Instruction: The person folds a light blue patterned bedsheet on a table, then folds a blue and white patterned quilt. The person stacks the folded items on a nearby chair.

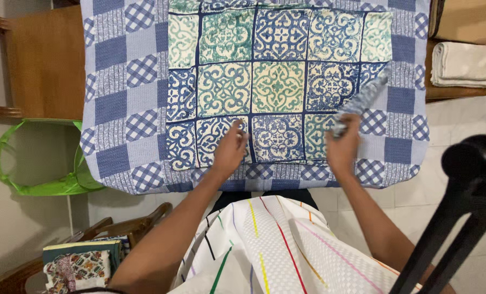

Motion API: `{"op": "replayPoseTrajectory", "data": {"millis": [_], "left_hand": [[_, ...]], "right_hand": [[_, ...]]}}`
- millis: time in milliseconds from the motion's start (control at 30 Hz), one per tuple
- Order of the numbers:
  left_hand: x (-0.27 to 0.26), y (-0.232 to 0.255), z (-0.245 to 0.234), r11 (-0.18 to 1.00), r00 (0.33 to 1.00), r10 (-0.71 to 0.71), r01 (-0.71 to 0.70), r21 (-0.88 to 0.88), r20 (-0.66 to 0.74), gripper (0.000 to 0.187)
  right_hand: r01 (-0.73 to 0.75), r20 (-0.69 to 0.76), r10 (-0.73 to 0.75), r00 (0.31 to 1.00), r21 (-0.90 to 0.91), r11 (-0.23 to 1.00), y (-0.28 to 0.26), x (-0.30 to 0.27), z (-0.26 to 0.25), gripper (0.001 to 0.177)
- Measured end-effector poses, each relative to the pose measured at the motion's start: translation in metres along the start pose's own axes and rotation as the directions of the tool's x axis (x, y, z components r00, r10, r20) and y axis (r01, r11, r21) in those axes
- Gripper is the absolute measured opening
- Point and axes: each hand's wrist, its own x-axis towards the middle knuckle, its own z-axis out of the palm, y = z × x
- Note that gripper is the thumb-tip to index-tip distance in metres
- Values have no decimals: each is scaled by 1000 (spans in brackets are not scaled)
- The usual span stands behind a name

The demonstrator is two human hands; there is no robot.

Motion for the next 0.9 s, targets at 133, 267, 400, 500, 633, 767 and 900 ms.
{"op": "replayPoseTrajectory", "data": {"millis": [133,267,400,500,633,767,900], "left_hand": [[45,16,43,768,922,-234,370,-523,309,52],[71,-4,74,674,851,-408,525,-519,331,60],[82,-43,98,679,868,-422,495,-543,263,63],[80,-64,109,838,934,-331,357,-414,135,47],[68,-63,119,954,966,-256,249,-164,-21,32],[50,-49,115,974,973,-214,207,-95,-81,31],[32,-32,110,976,968,-218,215,-39,-121,32]], "right_hand": [[66,322,-39,946,-74,995,-58,-14,49,42],[332,558,-280,781,8,943,-74,-27,76,53],[326,734,-244,634,33,945,-64,-14,70,53],[318,700,-202,684,-38,947,-47,24,59,31],[341,540,-253,802,-67,938,-20,125,46,33],[608,396,-512,762,-166,777,6,246,46,52],[655,426,-514,744,-316,686,24,350,71,69]]}}
